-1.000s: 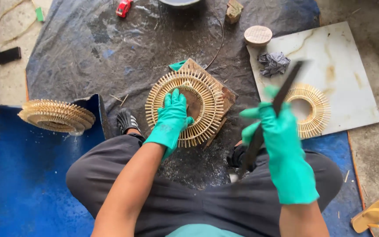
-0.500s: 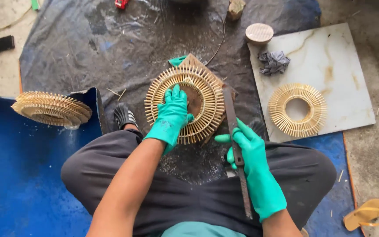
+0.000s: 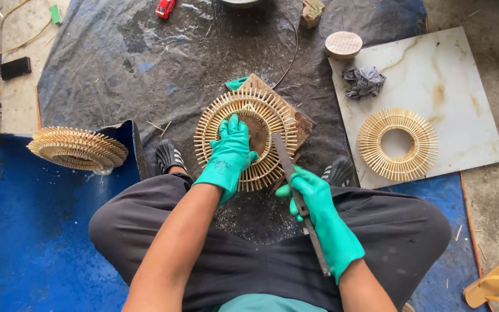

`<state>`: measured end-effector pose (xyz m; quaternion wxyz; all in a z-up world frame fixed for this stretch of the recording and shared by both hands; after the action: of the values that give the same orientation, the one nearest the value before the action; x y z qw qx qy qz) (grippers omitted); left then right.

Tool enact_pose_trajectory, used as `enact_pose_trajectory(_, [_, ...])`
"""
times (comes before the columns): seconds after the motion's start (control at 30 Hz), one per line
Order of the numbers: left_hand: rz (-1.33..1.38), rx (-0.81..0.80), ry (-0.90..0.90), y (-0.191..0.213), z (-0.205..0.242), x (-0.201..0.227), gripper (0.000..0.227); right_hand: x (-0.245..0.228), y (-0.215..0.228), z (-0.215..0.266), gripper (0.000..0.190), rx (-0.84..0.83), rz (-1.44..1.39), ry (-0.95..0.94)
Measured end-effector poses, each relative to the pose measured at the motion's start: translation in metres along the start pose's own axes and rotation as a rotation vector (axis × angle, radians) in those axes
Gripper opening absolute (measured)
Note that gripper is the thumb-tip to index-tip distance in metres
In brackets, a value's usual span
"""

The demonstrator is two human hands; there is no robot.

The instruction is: Sanding the edges and spokes of circular wooden furniture components using a file.

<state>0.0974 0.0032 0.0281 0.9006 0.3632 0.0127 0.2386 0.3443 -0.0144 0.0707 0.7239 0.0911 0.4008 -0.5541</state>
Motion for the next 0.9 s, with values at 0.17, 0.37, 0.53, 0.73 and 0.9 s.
enact_pose_trajectory(0.17, [0.025, -0.003, 0.008, 0.002, -0.001, 0.0, 0.106, -0.006, -0.001, 0.014, 0.049, -0.045, -0.007, -0.004])
enact_pose_trajectory(0.37, [0.052, -0.013, 0.012, 0.001, -0.007, 0.003, 0.111, 0.013, 0.018, 0.018, 0.049, 0.127, -0.111, 0.078])
enact_pose_trajectory(0.53, [0.019, -0.032, 0.011, 0.013, 0.006, 0.006, 0.109, 0.023, 0.027, 0.016, 0.048, 0.06, -0.091, 0.014])
enact_pose_trajectory(0.73, [-0.021, -0.045, -0.033, 0.015, 0.003, -0.003, 0.11, 0.024, 0.034, 0.007, 0.049, -0.007, -0.101, 0.039])
enact_pose_trajectory(0.9, [0.007, -0.098, 0.017, 0.03, 0.024, 0.015, 0.107, 0.019, 0.029, 0.005, 0.049, 0.006, -0.09, 0.034])
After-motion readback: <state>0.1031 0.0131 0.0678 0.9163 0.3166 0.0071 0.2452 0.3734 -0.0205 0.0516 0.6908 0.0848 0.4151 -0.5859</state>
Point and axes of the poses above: each hand's wrist, its own z-axis away from the middle knuckle, its own y-axis out of the back of the hand, x = y × z, the point moved 1 cm from there along -z, towards the middle knuckle, and after that the axes turned 10 degrees about -x, right-handed, at the moved point
